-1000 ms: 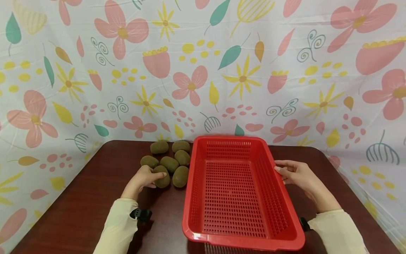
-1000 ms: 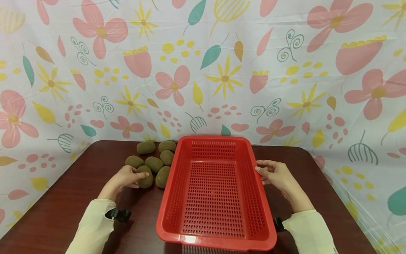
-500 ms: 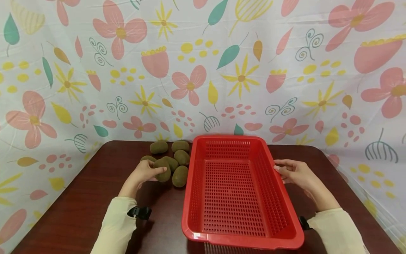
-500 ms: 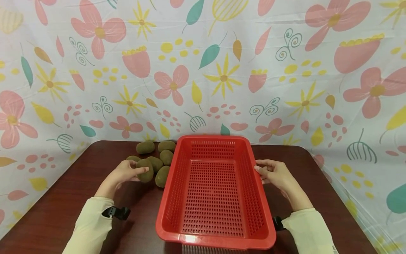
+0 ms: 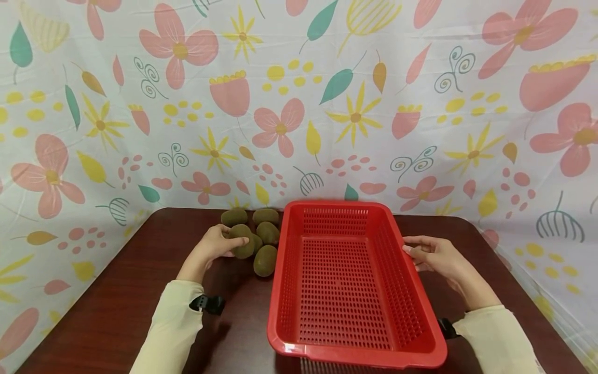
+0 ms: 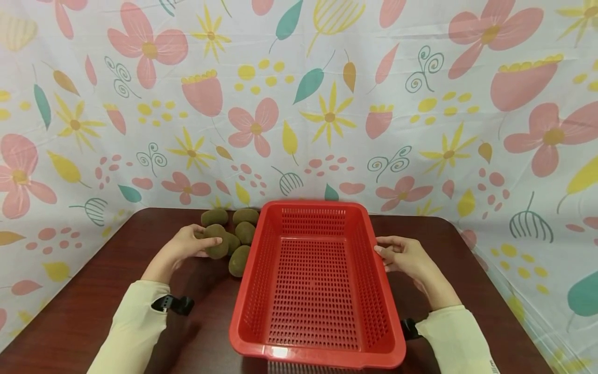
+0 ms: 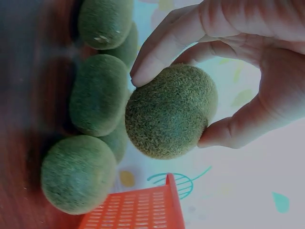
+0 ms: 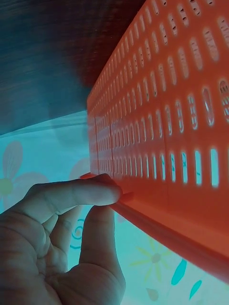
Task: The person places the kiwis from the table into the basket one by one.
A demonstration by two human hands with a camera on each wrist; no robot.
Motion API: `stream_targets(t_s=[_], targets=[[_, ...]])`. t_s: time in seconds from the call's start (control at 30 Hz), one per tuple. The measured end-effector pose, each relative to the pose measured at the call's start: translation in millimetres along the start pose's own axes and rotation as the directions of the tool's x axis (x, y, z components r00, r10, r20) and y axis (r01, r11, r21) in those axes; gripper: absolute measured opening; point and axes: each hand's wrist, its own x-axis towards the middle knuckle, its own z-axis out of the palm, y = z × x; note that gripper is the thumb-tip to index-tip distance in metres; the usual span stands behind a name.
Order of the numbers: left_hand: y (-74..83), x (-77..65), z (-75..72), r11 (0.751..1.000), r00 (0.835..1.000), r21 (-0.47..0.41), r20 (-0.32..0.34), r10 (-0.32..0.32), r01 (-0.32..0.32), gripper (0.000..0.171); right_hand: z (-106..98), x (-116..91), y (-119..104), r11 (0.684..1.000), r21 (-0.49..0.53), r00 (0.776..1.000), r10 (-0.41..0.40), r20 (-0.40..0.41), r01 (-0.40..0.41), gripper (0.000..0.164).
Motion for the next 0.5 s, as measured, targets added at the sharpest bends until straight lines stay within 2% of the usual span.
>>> stream_targets(t_s=[0.27, 0.5], targets=[[27.3, 0.8, -2.7, 0.998, 1.0, 0.063, 0.009, 0.009, -0.01, 0.078, 0.2, -0.4, 0.4, 1.0, 0.014, 1.0, -0.002, 0.001, 0.002, 0.059], [57.5, 1.3, -2.6, 0.997, 0.999, 0.077, 0.024, 0.024, -0.026, 0.082, 0.0, 0.0, -0.8, 1.0, 0.026, 1.0, -0.005, -0.002, 0.005, 0.059]])
